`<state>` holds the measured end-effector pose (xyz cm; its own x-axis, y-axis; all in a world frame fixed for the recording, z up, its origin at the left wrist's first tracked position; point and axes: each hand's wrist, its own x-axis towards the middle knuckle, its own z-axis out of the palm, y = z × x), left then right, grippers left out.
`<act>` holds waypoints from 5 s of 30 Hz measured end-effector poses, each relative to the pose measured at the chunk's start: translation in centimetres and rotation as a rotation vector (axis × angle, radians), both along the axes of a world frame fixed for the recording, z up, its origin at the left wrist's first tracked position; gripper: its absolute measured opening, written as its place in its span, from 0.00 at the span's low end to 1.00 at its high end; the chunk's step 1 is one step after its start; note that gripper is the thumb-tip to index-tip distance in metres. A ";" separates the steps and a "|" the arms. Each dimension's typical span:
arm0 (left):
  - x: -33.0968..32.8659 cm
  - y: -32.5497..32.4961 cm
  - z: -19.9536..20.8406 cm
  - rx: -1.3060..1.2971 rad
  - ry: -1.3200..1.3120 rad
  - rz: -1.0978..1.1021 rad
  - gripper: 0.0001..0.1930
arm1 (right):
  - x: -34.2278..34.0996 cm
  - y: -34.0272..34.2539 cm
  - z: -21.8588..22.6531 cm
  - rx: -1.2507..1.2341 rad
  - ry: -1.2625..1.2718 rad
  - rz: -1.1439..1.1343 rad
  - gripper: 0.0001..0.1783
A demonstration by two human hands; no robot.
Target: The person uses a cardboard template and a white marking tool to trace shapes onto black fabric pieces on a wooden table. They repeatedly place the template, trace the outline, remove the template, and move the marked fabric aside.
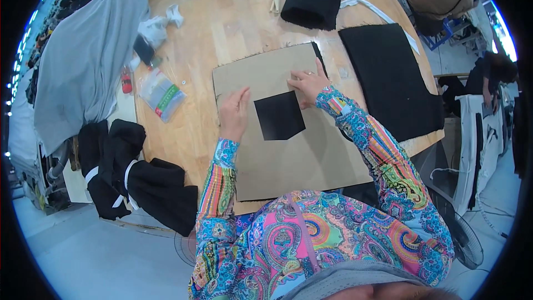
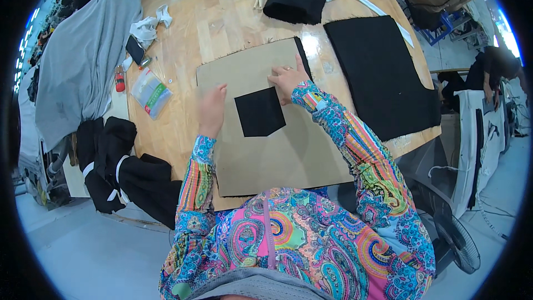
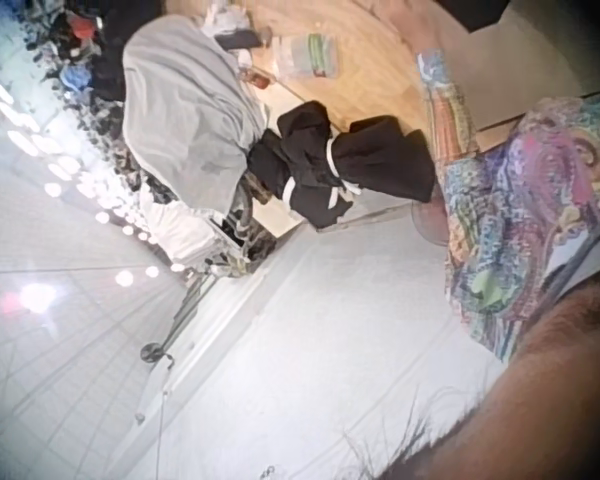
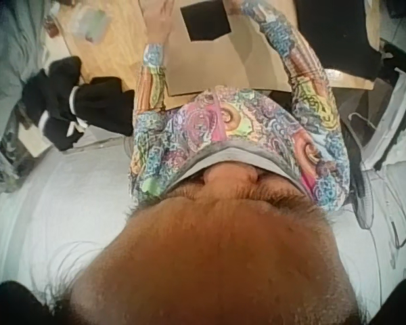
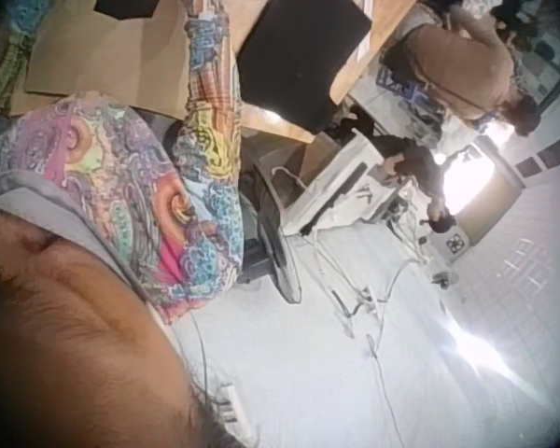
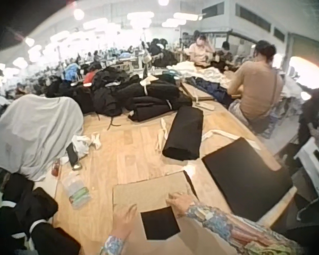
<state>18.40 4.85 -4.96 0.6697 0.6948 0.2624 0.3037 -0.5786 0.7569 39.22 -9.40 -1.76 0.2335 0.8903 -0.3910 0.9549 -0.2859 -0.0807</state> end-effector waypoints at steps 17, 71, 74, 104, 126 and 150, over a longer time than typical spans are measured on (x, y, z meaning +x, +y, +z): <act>6.5 -6.7 -0.9 -0.341 0.028 -0.003 0.08 | 0.8 -1.1 -0.9 0.081 0.141 -0.033 0.47; -0.2 -2.9 -2.5 -0.181 0.078 0.238 0.09 | 0.6 -1.0 -1.0 0.077 0.131 -0.034 0.51; 0.0 -3.0 -2.4 -0.188 0.078 0.241 0.09 | 0.6 -1.0 -0.9 0.074 0.127 -0.029 0.51; 7.3 -7.4 -2.4 -0.107 -0.038 0.008 0.07 | 0.6 -1.0 -1.3 0.097 0.094 -0.033 0.49; 0.0 -3.5 -1.4 -0.178 0.123 0.299 0.07 | 0.7 -1.1 -1.1 0.091 0.117 -0.033 0.51; -6.3 -10.0 0.5 -0.132 0.201 0.108 0.04 | 0.7 -1.1 -1.4 0.105 0.110 -0.040 0.51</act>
